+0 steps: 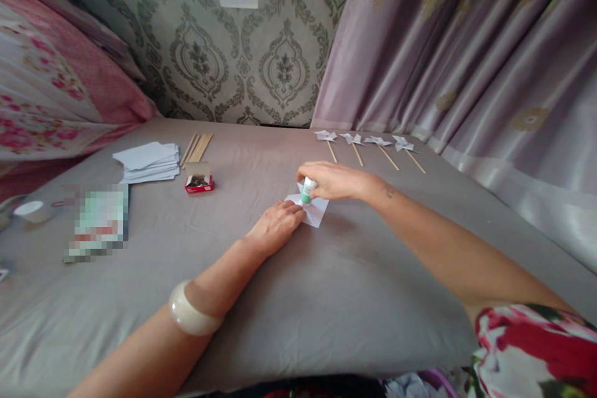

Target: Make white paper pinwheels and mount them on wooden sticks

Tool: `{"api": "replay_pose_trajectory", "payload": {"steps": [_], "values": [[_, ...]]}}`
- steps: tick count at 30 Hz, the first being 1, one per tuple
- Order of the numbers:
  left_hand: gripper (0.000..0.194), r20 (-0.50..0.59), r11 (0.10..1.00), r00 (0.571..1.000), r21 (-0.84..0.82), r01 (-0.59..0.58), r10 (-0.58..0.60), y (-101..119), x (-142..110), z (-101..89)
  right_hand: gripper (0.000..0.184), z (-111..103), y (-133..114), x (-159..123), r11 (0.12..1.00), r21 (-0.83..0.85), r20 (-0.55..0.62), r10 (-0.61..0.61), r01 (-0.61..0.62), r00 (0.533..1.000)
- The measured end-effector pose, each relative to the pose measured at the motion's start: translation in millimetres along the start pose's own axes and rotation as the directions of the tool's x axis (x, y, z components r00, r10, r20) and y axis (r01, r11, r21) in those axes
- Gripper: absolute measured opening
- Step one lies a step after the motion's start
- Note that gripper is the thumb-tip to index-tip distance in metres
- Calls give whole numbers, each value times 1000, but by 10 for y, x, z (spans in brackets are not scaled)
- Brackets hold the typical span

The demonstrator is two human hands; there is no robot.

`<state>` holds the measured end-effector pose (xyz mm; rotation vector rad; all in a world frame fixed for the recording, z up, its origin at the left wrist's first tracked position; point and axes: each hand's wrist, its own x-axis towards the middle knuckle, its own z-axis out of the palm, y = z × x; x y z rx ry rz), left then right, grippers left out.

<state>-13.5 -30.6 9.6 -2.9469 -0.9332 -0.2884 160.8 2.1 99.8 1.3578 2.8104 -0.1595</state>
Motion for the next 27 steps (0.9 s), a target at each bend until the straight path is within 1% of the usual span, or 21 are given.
{"api": "replay_pose_trajectory", "payload": {"steps": [2,4,6,9,12,16,21,24,27], "values": [[24,-10,1000,1000,-17,11,-11,-8,1,18,31,54,68,30,988,148,-40,47,-40,998],[26,-12,999,1000,-24,23,-23,-18,4,39,28,135,114,31,962,259,-98,109,-80,989],[27,-18,999,999,-13,46,-46,-26,8,56,25,220,131,7,939,321,-168,181,-120,969],[25,-77,998,995,23,65,-63,-41,11,71,23,304,120,-32,917,367,-232,254,-157,939],[23,-136,998,989,35,55,-50,-62,11,77,24,335,107,-27,911,391,-250,243,-132,937],[25,-100,999,995,-28,21,-24,-93,16,69,23,373,107,35,919,385,-282,209,-90,936],[26,-91,997,996,-70,-19,13,-104,16,52,17,454,109,74,934,355,-377,172,-30,910],[24,-104,1000,995,-16,6,-7,-98,12,48,15,460,119,57,928,372,-373,151,-2,915],[22,-110,1000,994,16,7,-5,-100,17,38,15,426,137,34,918,397,-336,118,27,934]]}}
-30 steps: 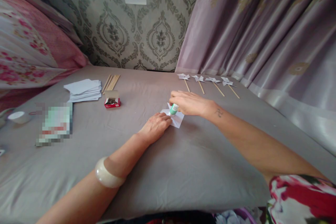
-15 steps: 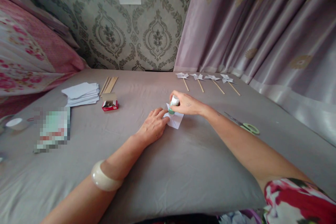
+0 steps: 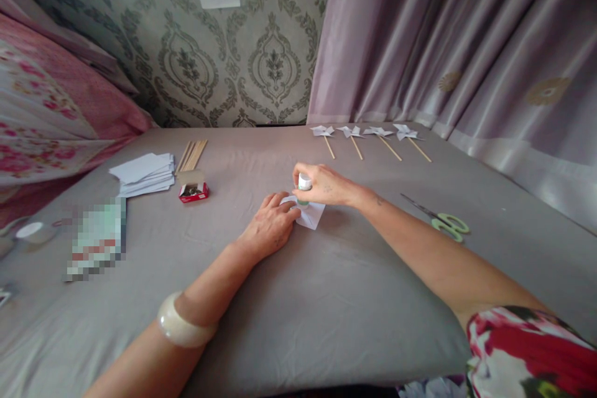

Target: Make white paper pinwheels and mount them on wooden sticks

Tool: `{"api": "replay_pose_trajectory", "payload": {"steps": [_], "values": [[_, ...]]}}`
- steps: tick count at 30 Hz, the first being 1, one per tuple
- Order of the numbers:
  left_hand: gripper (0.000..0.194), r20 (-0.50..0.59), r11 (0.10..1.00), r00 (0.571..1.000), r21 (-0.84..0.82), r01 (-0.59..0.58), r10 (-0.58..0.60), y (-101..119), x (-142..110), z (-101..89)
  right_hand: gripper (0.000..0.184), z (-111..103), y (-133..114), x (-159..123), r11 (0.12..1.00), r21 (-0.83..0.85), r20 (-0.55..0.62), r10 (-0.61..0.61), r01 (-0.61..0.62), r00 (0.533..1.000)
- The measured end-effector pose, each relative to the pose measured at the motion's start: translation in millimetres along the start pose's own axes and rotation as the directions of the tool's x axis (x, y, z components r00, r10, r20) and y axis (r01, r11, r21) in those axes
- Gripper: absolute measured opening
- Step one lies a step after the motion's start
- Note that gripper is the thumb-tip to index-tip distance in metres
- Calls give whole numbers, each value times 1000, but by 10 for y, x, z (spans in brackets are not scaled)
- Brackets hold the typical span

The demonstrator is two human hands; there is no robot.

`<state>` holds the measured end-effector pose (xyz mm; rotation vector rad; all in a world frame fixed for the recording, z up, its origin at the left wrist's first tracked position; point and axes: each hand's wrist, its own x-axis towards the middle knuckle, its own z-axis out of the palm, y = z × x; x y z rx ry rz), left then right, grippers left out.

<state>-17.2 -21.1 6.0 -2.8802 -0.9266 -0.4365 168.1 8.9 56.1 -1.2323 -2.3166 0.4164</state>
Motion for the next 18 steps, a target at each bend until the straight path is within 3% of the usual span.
{"api": "replay_pose_trajectory", "payload": {"steps": [8,11,14,18], "values": [[26,34,992,998,-121,-43,47,-29,27,-18,15,-75,2,53,1000,-14,77,5,-4,997],[26,9,993,999,-113,-41,43,-39,8,6,12,-96,-8,41,996,-77,26,49,-47,998],[26,-12,993,999,-109,-47,46,-47,-5,25,12,-108,-17,0,990,-88,-97,104,-113,990],[26,29,994,999,-106,-41,44,-41,10,3,13,-55,-33,-42,994,-75,-127,66,-76,990]]}}
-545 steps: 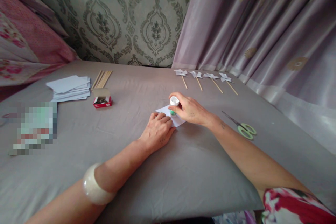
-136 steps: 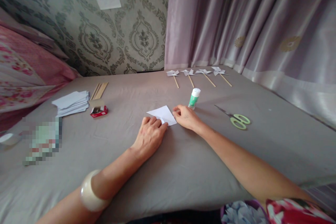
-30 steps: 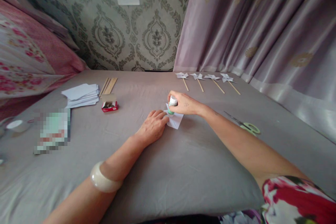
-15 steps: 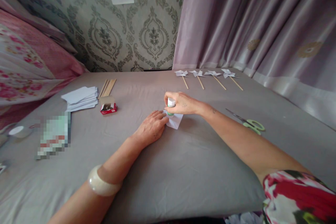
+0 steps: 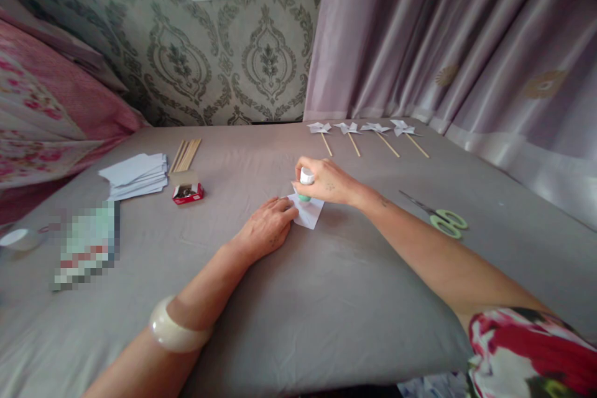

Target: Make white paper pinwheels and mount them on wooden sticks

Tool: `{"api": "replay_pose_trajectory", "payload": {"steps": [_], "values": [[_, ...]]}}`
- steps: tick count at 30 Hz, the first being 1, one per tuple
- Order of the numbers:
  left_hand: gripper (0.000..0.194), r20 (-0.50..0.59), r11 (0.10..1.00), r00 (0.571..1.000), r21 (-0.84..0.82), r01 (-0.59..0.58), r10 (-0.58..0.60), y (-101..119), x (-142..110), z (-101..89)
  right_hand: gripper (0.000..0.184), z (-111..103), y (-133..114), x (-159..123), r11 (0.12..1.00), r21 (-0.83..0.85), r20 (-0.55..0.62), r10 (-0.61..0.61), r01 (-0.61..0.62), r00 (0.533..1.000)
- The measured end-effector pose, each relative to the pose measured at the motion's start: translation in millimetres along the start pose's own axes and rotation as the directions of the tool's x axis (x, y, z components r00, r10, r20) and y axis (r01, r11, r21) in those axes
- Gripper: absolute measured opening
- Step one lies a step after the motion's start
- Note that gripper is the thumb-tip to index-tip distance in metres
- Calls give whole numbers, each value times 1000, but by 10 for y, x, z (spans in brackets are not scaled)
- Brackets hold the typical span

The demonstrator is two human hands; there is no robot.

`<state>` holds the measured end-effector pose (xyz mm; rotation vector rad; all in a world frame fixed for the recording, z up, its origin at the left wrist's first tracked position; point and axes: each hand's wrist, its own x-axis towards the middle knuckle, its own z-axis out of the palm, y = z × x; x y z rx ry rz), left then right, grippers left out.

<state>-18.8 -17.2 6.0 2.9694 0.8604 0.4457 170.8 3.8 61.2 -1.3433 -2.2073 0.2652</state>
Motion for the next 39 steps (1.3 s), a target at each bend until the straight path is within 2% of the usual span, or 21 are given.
{"api": "replay_pose_trajectory", "payload": {"steps": [6,10,14,19,22,28,34,36,39], "values": [[25,67,997,997,64,36,-41,36,22,-47,14,128,-40,32,998,-34,57,-48,50,997],[25,76,997,996,66,46,-51,44,19,-45,14,159,-20,51,997,-80,23,-16,17,1000],[26,69,997,996,52,49,-53,43,21,-42,15,138,-6,29,994,-112,7,14,-14,1000],[27,79,997,995,55,48,-52,33,20,-38,14,67,-50,27,992,-128,82,-9,19,997],[28,50,999,998,33,34,-36,24,18,-22,15,63,-78,45,990,-142,55,10,-3,998],[25,60,997,996,62,54,-58,27,20,-6,16,124,-85,53,994,-109,55,6,0,998],[27,54,997,998,62,40,-43,31,16,-19,12,71,-46,63,999,-46,95,-22,26,995],[27,49,997,998,64,37,-41,29,14,-19,12,52,-39,74,997,-75,68,0,5,998],[27,41,997,998,64,39,-42,23,11,-12,15,40,-38,79,993,-117,-38,27,-32,999]]}}
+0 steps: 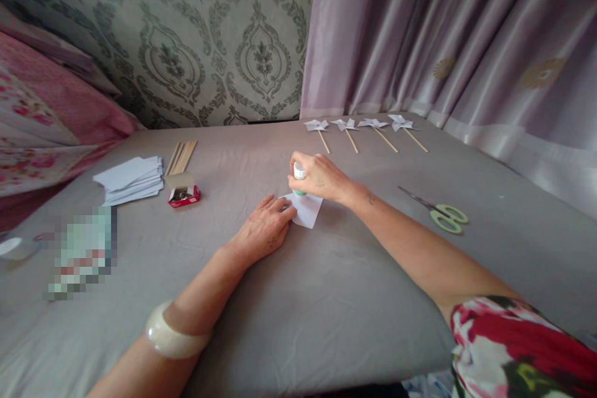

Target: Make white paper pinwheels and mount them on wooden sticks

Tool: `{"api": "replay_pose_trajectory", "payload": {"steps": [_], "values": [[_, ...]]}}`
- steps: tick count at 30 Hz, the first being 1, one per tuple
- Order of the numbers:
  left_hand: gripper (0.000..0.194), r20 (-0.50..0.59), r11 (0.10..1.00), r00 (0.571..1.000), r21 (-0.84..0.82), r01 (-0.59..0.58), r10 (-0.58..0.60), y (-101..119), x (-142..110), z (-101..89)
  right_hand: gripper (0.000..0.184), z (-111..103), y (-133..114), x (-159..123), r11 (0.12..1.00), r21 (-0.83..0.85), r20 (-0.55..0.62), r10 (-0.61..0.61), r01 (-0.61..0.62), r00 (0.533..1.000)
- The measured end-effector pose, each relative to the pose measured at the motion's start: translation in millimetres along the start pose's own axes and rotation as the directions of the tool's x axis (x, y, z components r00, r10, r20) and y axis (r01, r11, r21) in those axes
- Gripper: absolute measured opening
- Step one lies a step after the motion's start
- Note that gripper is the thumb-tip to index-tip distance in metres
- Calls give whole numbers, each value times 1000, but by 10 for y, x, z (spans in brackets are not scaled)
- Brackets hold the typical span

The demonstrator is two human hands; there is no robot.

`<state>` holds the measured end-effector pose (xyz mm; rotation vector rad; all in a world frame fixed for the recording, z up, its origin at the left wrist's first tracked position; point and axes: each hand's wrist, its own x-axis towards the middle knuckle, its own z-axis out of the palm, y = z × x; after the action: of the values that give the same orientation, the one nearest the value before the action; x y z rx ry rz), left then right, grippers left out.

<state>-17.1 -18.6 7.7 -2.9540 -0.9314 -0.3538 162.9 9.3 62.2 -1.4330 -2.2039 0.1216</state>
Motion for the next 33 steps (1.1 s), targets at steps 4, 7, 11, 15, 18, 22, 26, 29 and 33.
{"api": "replay_pose_trajectory", "payload": {"steps": [4,7,11,15,18,22,26,29,33], "values": [[27,2,1000,1000,-5,0,0,-7,2,11,14,22,-25,-28,998,43,-11,-44,44,999],[27,13,1000,1000,4,2,-2,-4,8,4,14,51,-47,-50,994,78,80,-84,77,993],[26,26,1000,1000,22,9,-9,8,7,-14,14,33,-36,-44,995,57,127,-90,84,988],[26,11,1000,1000,20,1,-1,8,-1,-15,13,-21,-3,-31,995,30,152,-97,94,984],[27,14,1000,1000,16,-6,5,6,1,-13,13,-17,-5,-39,995,32,119,-95,92,988],[27,2,1000,1000,15,0,0,8,5,-10,14,25,-10,-45,992,65,92,-111,105,990],[27,-15,1000,1000,7,-3,3,8,-1,-5,14,10,22,-31,993,60,130,-105,98,986],[27,-5,1000,1000,9,-6,6,5,-2,-2,14,-13,29,-27,993,37,137,-114,110,984],[27,19,1000,1000,20,5,-5,4,2,-5,14,0,23,-27,990,70,117,-132,125,984]]}}
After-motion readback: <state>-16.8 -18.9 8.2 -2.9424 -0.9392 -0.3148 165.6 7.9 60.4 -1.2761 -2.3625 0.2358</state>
